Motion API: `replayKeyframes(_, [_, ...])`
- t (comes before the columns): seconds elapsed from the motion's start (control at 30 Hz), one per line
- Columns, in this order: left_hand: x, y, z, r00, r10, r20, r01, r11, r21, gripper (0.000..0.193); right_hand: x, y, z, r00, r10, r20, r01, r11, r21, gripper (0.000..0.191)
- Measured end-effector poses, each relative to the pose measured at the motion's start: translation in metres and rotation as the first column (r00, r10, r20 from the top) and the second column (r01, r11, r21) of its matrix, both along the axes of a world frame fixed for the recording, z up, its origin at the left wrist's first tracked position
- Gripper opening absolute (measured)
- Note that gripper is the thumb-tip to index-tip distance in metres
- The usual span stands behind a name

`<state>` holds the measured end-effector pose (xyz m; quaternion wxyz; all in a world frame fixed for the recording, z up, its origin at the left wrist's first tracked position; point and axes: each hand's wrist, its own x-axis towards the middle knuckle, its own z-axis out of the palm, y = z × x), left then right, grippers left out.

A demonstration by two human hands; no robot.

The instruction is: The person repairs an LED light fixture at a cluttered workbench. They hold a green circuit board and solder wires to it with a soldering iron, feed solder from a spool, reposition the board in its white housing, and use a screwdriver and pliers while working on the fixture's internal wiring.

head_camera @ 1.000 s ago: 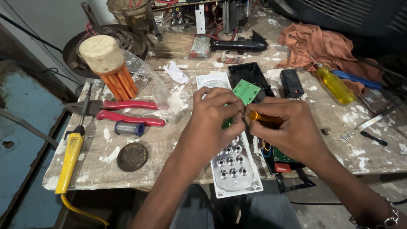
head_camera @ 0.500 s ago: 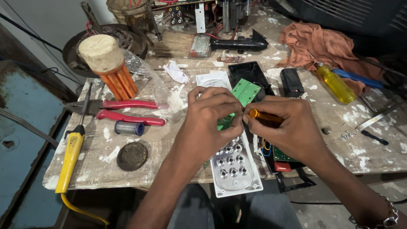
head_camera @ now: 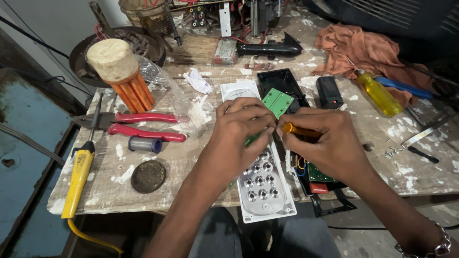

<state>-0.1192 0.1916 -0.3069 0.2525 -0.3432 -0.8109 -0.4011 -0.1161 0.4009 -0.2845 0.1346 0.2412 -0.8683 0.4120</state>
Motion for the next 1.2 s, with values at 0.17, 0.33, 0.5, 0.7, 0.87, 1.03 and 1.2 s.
replayKeyframes(0.17, [0.003,0.019,-0.011,1.0,-0.008,0.005,0.009,1.0,-0.014,0.018,0.003,0.017,-0.011,1.0,-0.005,-0.002,0.005,1.0,-0.002,0.027])
replayKeyframes(0.33, [0.0,0.018,-0.011,1.0,-0.012,0.004,0.012,1.0,-0.01,0.015,0.0,0.018,-0.013,1.0,0.011,-0.007,-0.012,1.0,-0.02,0.026])
replayKeyframes(0.5, [-0.002,0.015,-0.011,1.0,-0.007,0.013,0.007,1.0,-0.011,0.014,0.0,0.012,-0.009,1.0,-0.007,0.006,0.007,1.0,-0.004,0.025])
replayKeyframes(0.7, [-0.002,0.015,-0.011,0.999,-0.01,0.044,0.011,1.0,-0.02,0.015,-0.001,0.014,-0.01,1.0,-0.008,0.008,0.009,1.0,-0.006,0.026])
replayKeyframes(0.87, [-0.004,0.015,-0.013,0.999,-0.003,0.045,0.003,1.0,-0.013,0.016,-0.002,0.014,-0.012,0.999,-0.023,0.027,0.023,1.0,0.003,0.026])
replayKeyframes(1.03, [-0.002,0.034,-0.022,0.996,0.017,0.085,-0.015,1.0,-0.021,0.018,0.002,0.023,-0.017,1.0,-0.003,0.031,0.004,1.0,-0.021,0.025])
replayKeyframes(1.2, [-0.009,0.049,-0.035,0.99,-0.013,0.141,0.003,0.997,0.072,0.02,0.0,0.045,-0.036,1.0,0.001,0.015,-0.001,1.0,-0.016,0.027])
